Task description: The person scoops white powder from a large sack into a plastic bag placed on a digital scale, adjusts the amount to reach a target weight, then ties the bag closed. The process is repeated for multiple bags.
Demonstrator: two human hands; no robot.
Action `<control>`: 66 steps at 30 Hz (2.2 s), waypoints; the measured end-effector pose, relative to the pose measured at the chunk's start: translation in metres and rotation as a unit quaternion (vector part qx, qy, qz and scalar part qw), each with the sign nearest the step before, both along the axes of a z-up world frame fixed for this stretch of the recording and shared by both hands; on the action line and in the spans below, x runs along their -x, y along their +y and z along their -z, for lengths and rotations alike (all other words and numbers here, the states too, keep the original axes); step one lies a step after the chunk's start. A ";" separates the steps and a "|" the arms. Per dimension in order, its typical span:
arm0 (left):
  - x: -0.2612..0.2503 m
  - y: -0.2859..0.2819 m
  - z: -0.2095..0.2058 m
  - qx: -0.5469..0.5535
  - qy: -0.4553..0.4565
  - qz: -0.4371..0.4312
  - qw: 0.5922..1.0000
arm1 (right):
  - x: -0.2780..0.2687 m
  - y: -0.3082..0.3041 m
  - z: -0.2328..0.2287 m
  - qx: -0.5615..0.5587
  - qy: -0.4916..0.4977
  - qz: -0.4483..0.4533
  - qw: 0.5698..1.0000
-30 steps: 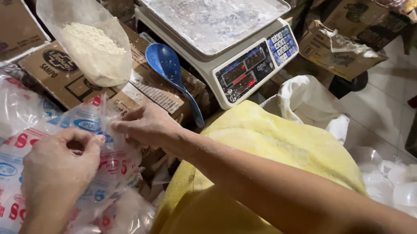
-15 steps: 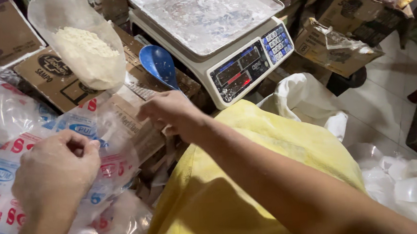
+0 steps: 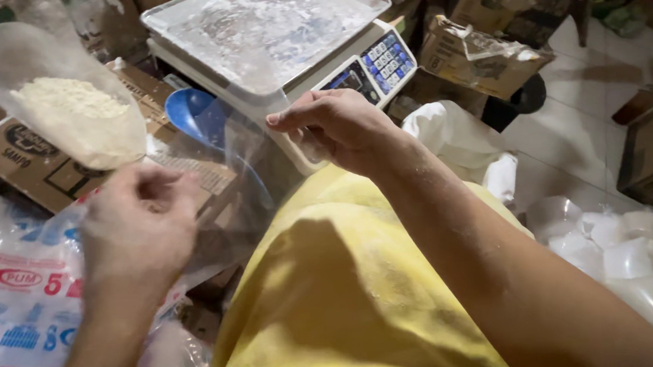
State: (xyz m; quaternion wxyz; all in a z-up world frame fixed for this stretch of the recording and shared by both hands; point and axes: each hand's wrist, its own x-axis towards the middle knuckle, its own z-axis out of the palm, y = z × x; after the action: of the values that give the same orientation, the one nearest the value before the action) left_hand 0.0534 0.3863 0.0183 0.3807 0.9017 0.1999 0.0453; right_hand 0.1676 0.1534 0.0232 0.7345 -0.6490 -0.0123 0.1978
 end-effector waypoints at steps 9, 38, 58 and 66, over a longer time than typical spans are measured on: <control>-0.026 -0.075 -0.010 0.151 0.012 0.027 0.988 | 0.019 -0.025 -0.021 -0.091 -0.049 -0.048 0.994; -0.059 -0.030 0.100 -0.161 -0.020 -0.009 0.987 | 0.027 -0.155 0.000 0.138 0.000 0.237 0.962; -0.066 -0.091 0.024 0.425 -0.001 0.110 0.899 | 0.039 -0.062 0.002 0.265 -0.118 0.050 0.956; -0.075 -0.110 0.033 0.524 -0.009 0.064 0.849 | 0.057 -0.048 0.001 0.269 -0.073 -0.022 0.960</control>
State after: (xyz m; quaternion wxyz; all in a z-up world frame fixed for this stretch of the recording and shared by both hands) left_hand 0.1281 0.2767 -0.0148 0.8006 0.5786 0.1323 -0.0822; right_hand 0.1104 0.1052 0.0220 0.5256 -0.8347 -0.0263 0.1624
